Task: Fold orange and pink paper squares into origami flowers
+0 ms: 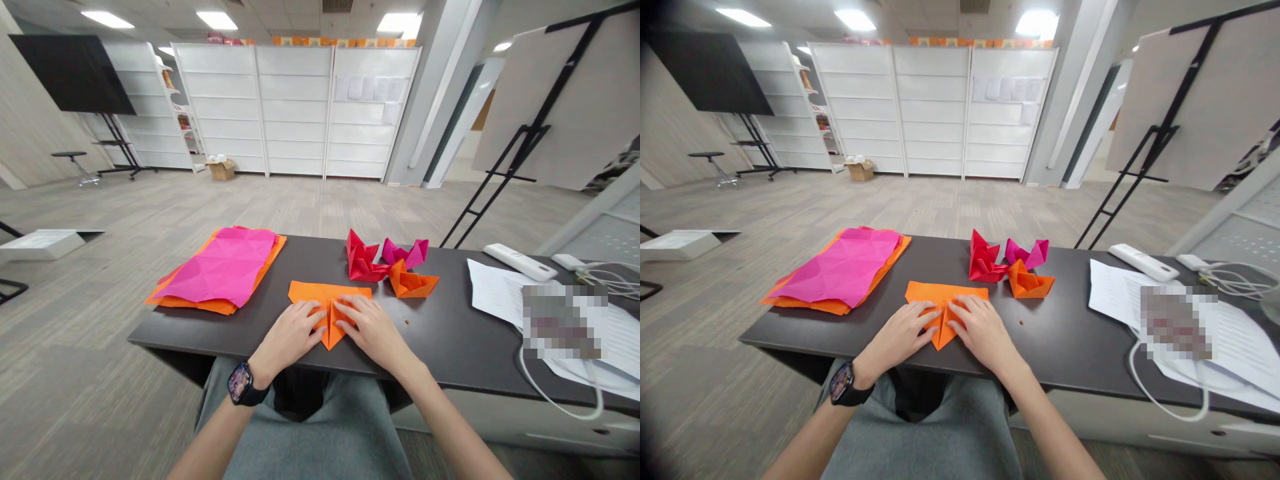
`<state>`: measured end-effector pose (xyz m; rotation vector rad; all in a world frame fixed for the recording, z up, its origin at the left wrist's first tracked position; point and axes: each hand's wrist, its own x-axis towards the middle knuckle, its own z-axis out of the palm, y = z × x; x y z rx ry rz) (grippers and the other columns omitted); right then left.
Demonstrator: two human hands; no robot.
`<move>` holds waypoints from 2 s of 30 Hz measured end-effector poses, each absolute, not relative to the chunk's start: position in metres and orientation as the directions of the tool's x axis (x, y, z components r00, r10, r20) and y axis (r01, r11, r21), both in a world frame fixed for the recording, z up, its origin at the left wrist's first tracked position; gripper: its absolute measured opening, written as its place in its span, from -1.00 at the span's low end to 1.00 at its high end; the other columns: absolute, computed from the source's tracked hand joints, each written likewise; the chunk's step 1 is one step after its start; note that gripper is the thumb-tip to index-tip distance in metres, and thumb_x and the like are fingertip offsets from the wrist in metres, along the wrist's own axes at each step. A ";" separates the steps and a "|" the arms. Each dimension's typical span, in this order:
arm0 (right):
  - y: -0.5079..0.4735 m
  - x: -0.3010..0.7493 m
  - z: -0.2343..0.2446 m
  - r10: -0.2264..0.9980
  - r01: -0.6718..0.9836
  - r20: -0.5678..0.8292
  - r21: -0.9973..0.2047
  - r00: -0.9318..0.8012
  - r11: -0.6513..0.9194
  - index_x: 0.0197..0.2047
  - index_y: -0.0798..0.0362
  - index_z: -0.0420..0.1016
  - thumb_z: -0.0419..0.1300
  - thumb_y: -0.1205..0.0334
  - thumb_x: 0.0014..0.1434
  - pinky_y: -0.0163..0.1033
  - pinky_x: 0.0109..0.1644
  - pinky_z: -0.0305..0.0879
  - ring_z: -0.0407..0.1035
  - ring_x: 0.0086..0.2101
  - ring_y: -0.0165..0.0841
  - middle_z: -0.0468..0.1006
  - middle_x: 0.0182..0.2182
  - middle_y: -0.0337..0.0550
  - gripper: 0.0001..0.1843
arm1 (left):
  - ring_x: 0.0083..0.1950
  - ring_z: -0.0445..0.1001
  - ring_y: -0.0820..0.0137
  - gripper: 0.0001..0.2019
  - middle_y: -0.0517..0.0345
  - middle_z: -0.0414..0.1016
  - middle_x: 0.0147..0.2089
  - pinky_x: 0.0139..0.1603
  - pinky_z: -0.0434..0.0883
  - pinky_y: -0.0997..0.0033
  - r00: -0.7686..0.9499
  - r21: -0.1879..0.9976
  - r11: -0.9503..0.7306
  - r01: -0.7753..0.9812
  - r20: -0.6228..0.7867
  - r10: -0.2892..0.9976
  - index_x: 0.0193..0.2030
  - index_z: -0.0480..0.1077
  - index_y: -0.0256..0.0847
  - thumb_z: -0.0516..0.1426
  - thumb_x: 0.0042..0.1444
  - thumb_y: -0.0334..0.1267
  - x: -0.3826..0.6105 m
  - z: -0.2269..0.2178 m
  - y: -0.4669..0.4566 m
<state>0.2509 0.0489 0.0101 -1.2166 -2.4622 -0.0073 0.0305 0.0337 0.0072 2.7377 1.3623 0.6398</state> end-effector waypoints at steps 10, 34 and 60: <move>0.037 0.245 0.002 0.778 0.737 0.291 -0.259 -0.556 0.624 0.22 0.07 0.42 0.11 0.18 0.35 0.08 0.26 0.24 0.29 0.21 -0.13 0.44 0.21 -0.01 -0.59 | 0.31 0.35 0.21 -0.66 -0.02 0.42 0.27 0.32 0.34 0.15 0.527 0.176 -0.611 0.772 0.361 0.769 0.19 0.40 -0.23 0.12 0.30 -0.28 0.032 -0.005 0.037; 0.036 0.241 0.009 0.785 0.760 0.213 -0.203 -0.581 0.618 0.33 0.03 0.27 -0.01 0.18 0.40 0.05 0.21 0.20 0.20 0.26 -0.13 0.32 0.29 -0.03 -0.53 | 0.38 0.26 0.22 -0.61 -0.06 0.33 0.34 0.37 0.28 0.15 0.564 0.147 -0.637 0.756 0.348 0.749 0.26 0.32 -0.30 0.04 0.35 -0.26 0.031 -0.006 0.040; 0.037 0.241 0.009 0.784 0.762 0.161 -0.187 -0.599 0.620 0.38 -0.02 0.18 -0.04 0.12 0.42 0.08 0.19 0.20 0.15 0.28 -0.12 0.26 0.33 -0.06 -0.49 | 0.42 0.19 0.18 -0.55 -0.14 0.27 0.37 0.41 0.19 0.06 0.583 0.132 -0.648 0.750 0.330 0.743 0.32 0.22 -0.33 0.02 0.36 -0.20 0.030 -0.005 0.042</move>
